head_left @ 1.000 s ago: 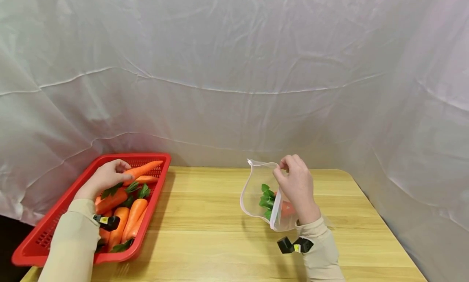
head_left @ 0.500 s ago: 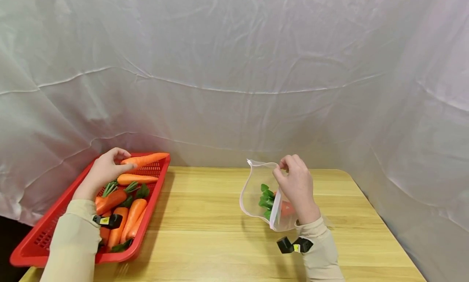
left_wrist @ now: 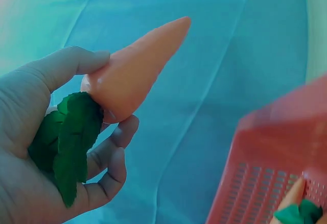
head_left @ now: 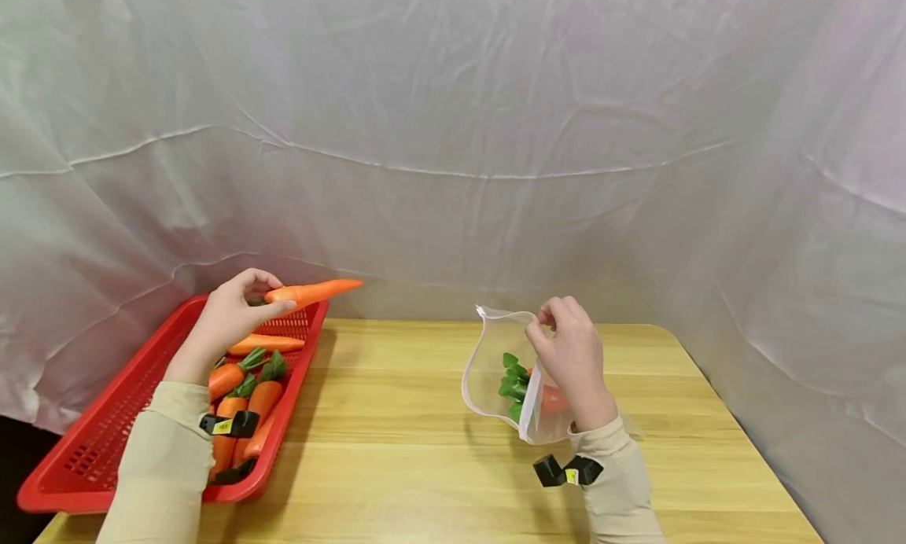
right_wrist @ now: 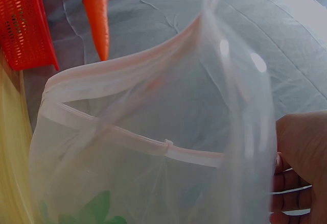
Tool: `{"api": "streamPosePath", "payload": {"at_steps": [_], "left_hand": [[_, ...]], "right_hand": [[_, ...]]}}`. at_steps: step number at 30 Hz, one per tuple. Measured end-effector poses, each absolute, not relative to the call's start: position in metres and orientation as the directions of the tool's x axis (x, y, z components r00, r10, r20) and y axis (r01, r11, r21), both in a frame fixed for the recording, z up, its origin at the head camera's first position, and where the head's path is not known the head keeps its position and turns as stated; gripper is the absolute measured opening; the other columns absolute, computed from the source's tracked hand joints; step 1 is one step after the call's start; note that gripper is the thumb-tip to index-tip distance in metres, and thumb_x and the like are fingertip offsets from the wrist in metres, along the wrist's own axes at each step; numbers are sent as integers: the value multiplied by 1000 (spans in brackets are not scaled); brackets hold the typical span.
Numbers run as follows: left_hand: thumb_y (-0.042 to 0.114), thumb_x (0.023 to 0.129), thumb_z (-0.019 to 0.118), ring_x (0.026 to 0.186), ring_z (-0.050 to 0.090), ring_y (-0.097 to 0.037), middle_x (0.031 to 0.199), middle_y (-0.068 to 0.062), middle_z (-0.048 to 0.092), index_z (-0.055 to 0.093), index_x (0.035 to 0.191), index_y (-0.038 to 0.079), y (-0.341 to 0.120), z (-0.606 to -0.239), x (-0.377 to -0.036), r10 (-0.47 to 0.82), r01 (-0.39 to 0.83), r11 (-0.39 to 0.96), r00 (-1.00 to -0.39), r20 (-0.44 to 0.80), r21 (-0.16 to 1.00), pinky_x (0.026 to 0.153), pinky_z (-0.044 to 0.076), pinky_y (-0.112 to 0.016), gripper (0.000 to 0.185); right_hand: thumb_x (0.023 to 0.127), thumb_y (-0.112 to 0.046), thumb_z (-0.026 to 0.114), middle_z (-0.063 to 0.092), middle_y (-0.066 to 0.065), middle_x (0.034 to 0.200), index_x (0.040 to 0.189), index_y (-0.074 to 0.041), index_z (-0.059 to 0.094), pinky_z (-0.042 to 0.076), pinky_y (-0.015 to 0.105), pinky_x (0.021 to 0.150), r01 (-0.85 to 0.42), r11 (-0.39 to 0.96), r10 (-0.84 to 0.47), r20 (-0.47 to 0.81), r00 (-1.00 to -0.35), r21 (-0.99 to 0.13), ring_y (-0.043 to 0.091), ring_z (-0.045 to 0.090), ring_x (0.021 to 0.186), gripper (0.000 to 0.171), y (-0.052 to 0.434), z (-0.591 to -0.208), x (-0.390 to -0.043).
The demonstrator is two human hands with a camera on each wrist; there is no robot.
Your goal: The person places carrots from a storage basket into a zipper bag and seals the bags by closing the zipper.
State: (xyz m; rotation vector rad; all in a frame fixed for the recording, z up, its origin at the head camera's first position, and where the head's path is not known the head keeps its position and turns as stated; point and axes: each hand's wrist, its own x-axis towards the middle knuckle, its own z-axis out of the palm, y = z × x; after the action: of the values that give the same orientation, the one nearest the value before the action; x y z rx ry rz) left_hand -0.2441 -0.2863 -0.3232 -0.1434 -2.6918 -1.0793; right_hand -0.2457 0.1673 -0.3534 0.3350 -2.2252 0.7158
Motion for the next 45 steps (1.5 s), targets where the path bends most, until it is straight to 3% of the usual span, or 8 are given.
{"api": "streamPosePath", "payload": {"at_steps": [8,14,23,30,45], "left_hand": [[43,86,72,90,58,-17,105,-9,64,56,113,10,-262,-319,-243,44,240,715,-953,299,657,73,48,-24,45],[38,86,73,90,56,-21,104,-9,64,58,111,12,-238,-317,-240,95,297,679,-942,321,672,70,50,-25,40],[27,81,80,92,59,-17,105,-4,64,64,108,12,-200,-318,-236,194,434,629,-891,410,645,80,47,-22,35],[27,78,83,96,59,-13,107,0,64,67,108,16,-173,-319,-231,263,506,597,-856,444,622,85,48,-30,36],[29,76,84,91,60,-8,101,7,66,69,101,20,-114,-340,-232,437,662,505,-750,497,554,83,50,-29,31]], "right_hand": [[79,-6,64,55,9,77,76,-6,57,43,33,62,-440,808,-16,732,-681,-392,22,51,71,7,167,-353,-245],[79,-6,64,55,9,77,76,-6,57,43,33,63,-441,806,-15,730,-683,-395,22,51,71,8,167,-353,-245],[80,-6,64,55,9,77,77,-6,57,43,33,63,-441,803,-15,727,-686,-400,22,51,71,8,167,-353,-244],[80,-6,64,55,8,77,77,-7,57,43,33,63,-436,806,-17,721,-693,-400,22,52,71,7,166,-353,-245],[80,-6,65,55,9,77,77,-6,57,44,33,62,-431,806,-14,716,-698,-404,23,51,71,8,166,-352,-243]]}}
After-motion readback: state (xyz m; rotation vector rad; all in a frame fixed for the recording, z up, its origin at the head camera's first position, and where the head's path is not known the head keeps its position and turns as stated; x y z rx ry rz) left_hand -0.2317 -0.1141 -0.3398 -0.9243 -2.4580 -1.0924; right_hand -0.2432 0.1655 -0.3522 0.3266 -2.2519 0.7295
